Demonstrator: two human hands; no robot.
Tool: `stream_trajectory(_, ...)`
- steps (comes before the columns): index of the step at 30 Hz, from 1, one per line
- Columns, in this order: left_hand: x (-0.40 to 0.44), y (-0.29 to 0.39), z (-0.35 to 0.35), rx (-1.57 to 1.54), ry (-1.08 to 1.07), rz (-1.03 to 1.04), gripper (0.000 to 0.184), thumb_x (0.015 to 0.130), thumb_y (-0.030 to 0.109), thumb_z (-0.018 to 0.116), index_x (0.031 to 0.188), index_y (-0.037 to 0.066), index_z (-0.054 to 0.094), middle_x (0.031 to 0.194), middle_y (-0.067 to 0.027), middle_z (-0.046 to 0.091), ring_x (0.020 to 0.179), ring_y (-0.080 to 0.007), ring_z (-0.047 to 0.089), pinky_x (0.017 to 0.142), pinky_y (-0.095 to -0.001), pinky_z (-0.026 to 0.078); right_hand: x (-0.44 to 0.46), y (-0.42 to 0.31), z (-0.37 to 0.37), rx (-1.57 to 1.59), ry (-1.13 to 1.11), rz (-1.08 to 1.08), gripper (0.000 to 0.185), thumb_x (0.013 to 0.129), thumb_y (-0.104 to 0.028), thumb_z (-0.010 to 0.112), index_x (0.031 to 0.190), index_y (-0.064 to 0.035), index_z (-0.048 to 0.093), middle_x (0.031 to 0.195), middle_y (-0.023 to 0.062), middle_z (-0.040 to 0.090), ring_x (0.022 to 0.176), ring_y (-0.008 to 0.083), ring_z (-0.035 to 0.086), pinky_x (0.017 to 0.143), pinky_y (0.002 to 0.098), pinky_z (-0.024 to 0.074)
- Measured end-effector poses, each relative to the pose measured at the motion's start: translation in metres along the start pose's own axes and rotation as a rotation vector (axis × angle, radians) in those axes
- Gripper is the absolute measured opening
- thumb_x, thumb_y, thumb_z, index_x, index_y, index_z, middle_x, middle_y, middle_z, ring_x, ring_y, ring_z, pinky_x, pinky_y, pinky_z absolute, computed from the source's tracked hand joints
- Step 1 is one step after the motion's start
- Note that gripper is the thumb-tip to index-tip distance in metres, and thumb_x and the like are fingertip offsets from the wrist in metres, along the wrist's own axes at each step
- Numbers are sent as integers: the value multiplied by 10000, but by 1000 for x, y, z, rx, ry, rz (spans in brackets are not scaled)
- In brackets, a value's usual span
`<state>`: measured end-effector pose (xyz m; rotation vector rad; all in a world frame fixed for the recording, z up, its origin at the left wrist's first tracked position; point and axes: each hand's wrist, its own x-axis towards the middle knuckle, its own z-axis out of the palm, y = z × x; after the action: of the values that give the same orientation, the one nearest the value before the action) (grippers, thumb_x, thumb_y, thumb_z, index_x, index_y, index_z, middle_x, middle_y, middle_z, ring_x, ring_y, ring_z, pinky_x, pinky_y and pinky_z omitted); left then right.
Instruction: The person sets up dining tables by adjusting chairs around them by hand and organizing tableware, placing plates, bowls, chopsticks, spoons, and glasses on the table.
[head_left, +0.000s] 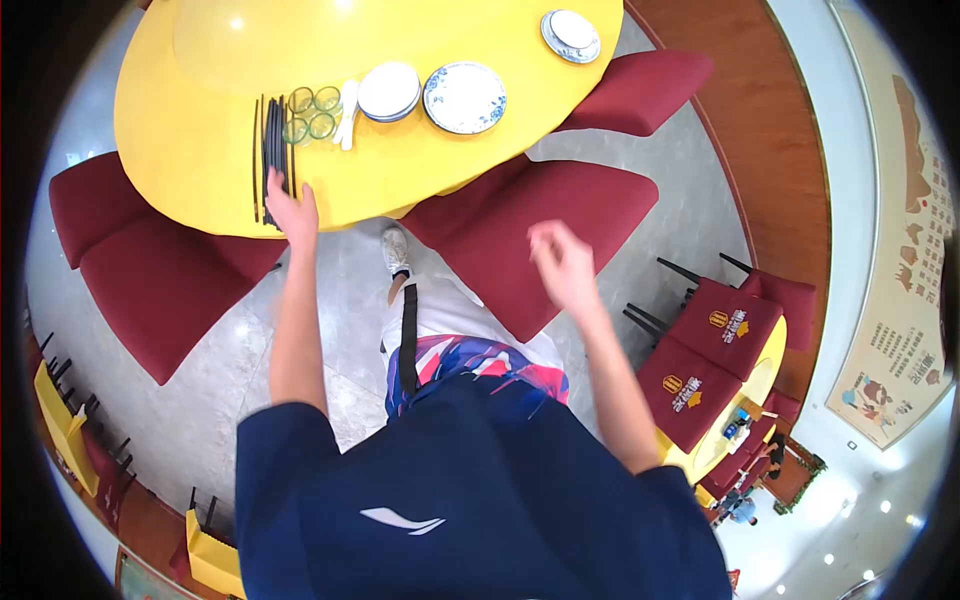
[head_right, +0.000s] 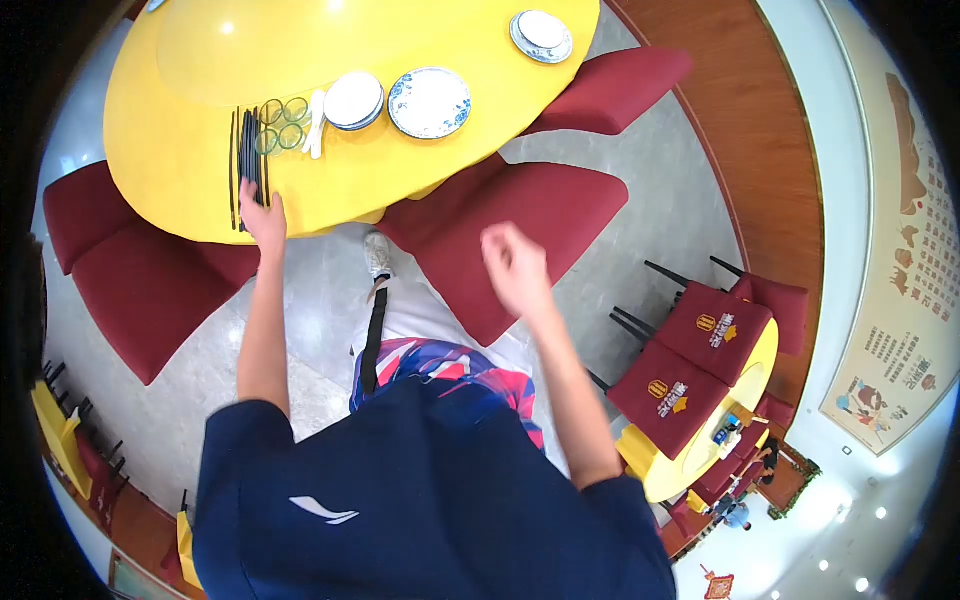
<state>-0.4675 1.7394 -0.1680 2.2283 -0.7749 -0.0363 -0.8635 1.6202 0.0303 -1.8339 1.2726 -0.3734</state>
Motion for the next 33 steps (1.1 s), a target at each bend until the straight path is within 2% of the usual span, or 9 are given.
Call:
stream_trajectory(5,-126,19,-55,-159,-2,-350,382,1003,164,472,1335,-26,467,1206,-195,597,1086,-274,597,943,-369,442,226,73,-55,411,-1,436,217,947,-285,551,903,-74,567,669,1,551,484,83,456,389,235,344)
stream_trajectory(7,-195,30,-92,-134,-12,-455,373,1021,184,435,1332,-20,471,1192,-182,604,1058,-257,613,947,-360,439,339,146,-74,997,-89,739,309,945,-354,576,1034,-66,508,822,92,556,550,104,484,369,180,329)
stream_trajectory(12,-402,56,-140,59,-39,-920,439,1039,354,370,1285,28,534,1017,-125,682,866,-176,654,688,-302,495,482,201,-82,529,-5,592,339,933,-382,573,983,-51,524,725,58,546,502,98,460,349,206,280)
stream_trajectory(18,-525,214,-116,24,58,-1270,408,1021,332,395,1224,19,561,958,-147,688,882,-229,666,704,-343,504,527,217,-75,467,-42,605,253,912,-262,570,922,-10,554,706,79,588,476,106,487,346,234,296)
stream_trajectory(20,-616,191,-102,201,-60,-1137,401,997,338,432,1153,5,594,952,-171,678,881,-276,657,743,-366,494,525,217,-66,497,-46,617,230,903,-223,569,903,6,561,690,77,602,474,104,494,351,239,310)
stream_trajectory(27,-646,244,-96,-298,124,-1286,338,966,282,562,1133,-10,601,916,-113,668,843,-180,626,761,-309,485,525,203,-45,242,62,424,238,843,-221,595,744,-11,643,667,54,647,499,117,542,432,267,410)
stream_trajectory(28,-641,239,-102,-92,52,-1340,313,973,234,580,1158,-17,581,922,-82,660,852,-116,611,757,-256,480,517,189,-43,255,36,328,243,830,-230,600,731,-15,655,666,49,652,506,120,553,455,276,423)
stream_trajectory(30,-649,223,-103,-224,147,-1354,313,978,226,574,1172,-19,572,917,-80,659,845,-109,606,751,-245,476,510,165,-26,126,-37,147,285,818,-296,606,737,-32,680,649,39,650,523,128,570,501,301,443)
stream_trajectory(33,-604,230,-97,-284,153,-1311,291,987,196,560,1179,-21,567,903,-69,654,811,-90,587,716,-231,463,457,92,20,329,-193,-3,318,874,-317,621,701,-50,631,569,4,521,481,99,437,432,294,325)
